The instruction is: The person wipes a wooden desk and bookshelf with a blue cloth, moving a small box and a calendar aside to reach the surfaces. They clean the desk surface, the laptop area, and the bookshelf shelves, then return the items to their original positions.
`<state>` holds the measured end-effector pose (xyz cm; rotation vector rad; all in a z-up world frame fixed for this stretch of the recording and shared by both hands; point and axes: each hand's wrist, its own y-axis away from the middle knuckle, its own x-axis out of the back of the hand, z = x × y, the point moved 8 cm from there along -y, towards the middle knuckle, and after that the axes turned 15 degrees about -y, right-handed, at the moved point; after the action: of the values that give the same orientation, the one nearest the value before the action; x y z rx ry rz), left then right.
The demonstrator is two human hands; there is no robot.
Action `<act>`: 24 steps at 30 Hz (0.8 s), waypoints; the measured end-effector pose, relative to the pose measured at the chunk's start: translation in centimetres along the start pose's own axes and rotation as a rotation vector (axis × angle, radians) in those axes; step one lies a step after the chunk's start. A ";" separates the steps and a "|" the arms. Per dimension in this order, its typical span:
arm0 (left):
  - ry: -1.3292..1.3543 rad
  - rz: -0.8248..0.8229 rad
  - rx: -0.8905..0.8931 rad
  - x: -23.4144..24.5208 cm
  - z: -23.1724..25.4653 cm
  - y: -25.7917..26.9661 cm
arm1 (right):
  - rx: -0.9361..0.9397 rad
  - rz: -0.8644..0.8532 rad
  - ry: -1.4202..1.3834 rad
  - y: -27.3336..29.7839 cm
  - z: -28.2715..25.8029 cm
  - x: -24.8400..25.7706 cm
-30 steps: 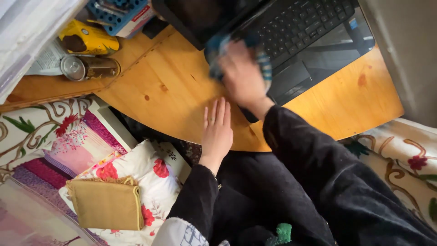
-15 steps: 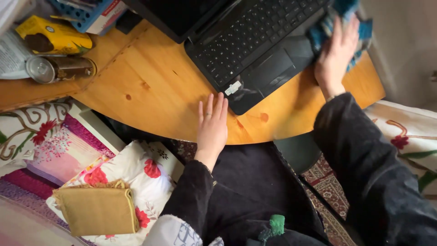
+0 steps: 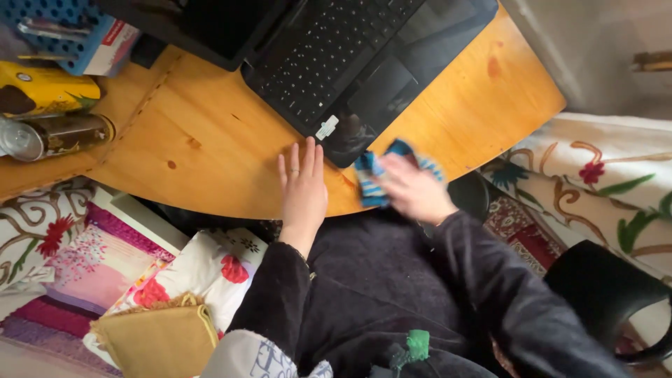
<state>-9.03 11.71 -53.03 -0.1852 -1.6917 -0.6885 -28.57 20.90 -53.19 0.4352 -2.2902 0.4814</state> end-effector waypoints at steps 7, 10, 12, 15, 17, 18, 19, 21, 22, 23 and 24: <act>-0.016 0.031 0.006 -0.6 0.3 0.0 | -0.932 0.544 0.303 12.7 16.7 11.4; -0.031 0.034 0.039 -0.8 0.3 -0.1 | -1.140 0.570 0.467 12.9 15.6 8.6; 0.001 0.018 0.037 -1.6 0.2 -0.1 | -0.876 0.334 0.525 6.6 9.5 5.1; 0.075 -0.010 0.026 -0.5 -0.3 0.0 | -0.240 -0.017 0.436 3.0 2.3 0.1; 0.073 0.020 0.027 0.5 -0.4 -0.1 | -0.151 -0.028 0.457 1.8 5.0 3.1; 0.083 0.050 0.012 1.1 -0.5 0.0 | -0.075 -0.043 0.490 0.9 6.1 4.3; 0.068 0.044 0.036 1.2 -1.2 0.7 | -0.054 -0.037 0.470 0.3 7.0 5.0; 0.001 0.048 -0.033 1.5 -1.1 1.0 | -0.722 0.363 0.286 1.5 14.1 10.6; -0.004 0.051 -0.019 1.4 -1.3 1.8 | -0.708 0.364 0.281 0.5 14.5 9.2; 0.031 0.078 0.011 1.5 -1.7 2.7 | -0.923 0.375 0.454 0.7 15.6 8.5; 0.071 0.108 0.033 1.6 -1.8 3.3 | -1.141 0.384 0.638 1.3 16.3 8.1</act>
<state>-6.35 13.07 -50.20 -0.2245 -1.6119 -0.5799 -44.34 13.19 -58.22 -0.6424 -1.6488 -0.4836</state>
